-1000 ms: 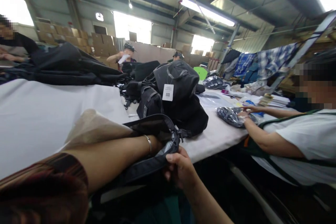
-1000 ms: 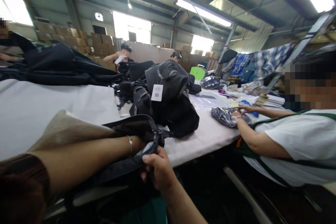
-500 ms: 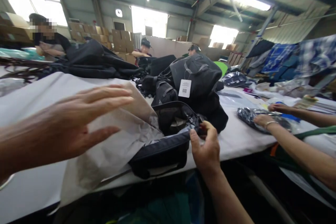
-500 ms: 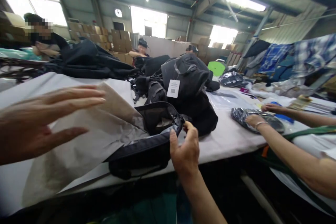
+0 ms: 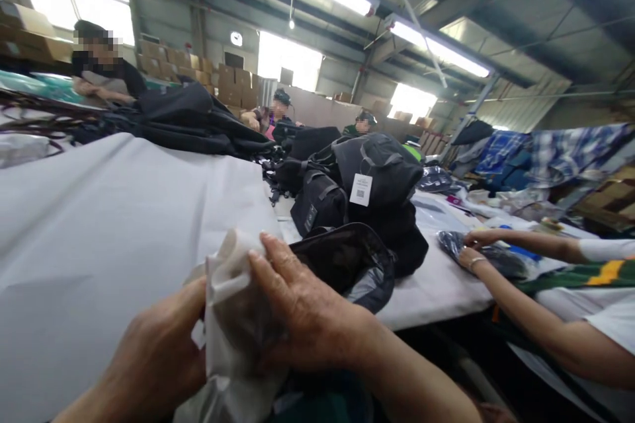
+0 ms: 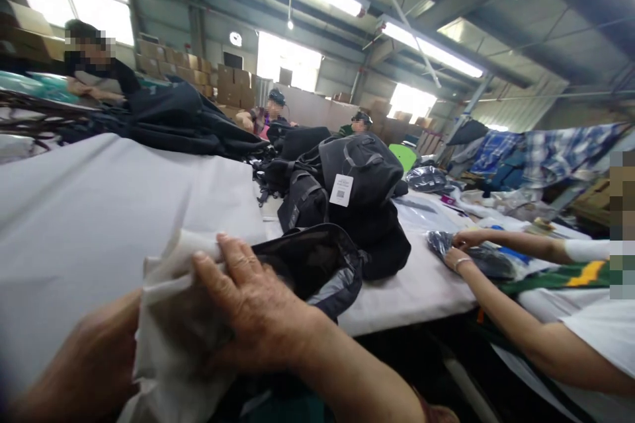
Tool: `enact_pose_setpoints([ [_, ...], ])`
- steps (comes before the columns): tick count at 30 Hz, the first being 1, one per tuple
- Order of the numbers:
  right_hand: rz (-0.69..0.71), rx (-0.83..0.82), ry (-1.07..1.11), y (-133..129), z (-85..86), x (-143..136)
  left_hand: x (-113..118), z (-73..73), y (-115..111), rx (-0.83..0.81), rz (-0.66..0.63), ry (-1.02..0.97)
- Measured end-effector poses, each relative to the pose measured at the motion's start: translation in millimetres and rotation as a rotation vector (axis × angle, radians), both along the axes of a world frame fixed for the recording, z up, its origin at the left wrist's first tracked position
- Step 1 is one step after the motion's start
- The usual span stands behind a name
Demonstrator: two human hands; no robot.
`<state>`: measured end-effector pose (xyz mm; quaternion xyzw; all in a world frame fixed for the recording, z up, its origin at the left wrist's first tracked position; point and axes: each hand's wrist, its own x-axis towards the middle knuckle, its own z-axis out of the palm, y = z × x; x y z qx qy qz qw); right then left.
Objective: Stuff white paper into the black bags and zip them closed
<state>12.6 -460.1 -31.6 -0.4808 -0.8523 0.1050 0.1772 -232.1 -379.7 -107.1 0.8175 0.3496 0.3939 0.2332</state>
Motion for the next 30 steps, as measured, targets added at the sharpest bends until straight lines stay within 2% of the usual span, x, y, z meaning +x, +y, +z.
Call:
enact_pose_setpoints([
  [3,0.193,0.030,0.063,6,-8.3,-9,9,1.4,5,0.081,-0.109,-0.006],
  [5,0.226,0.051,0.113,8,-13.7,-16,15,3.9,7,0.071,-0.117,-0.047],
  [7,0.184,0.101,0.119,7,-19.4,-24,21,11.6,4,0.052,-0.117,-0.081],
  [10,0.079,0.250,0.131,7,-28.5,-38,26,23.2,-1,0.003,-0.050,-0.126],
  [13,-0.013,0.342,0.274,10,-31.8,-40,19,16.0,5,-0.064,0.014,-0.185],
  [15,-0.116,0.304,0.443,14,-28.6,-35,10,0.3,17,-0.191,0.068,-0.228],
  [18,-0.304,0.151,0.706,18,-21.9,-23,-3,-21.6,35,-0.562,0.177,-0.312],
  [20,-0.398,0.088,0.798,20,-20.5,-16,-7,-22.8,38,-0.832,0.112,-0.363],
  [22,-0.362,0.118,0.763,20,-21.1,-12,-7,-9.2,32,-1.019,-0.034,-0.432],
  [24,-0.187,0.220,0.580,19,-20.4,-12,-3,16.1,21,-1.058,-0.142,-0.531],
  [26,-0.015,0.327,0.336,17,-16.6,-16,3,44.9,9,-0.962,-0.248,-0.589],
  [27,0.019,0.371,0.248,16,-13.7,-17,6,57.5,4,-0.890,-0.333,-0.585],
  [29,-0.006,0.418,0.217,15,-8.0,-17,10,74.1,-2,-0.767,-0.534,-0.533],
  [30,-0.034,0.434,0.238,14,-6.0,-14,12,77.3,-4,-0.725,-0.587,-0.530],
])
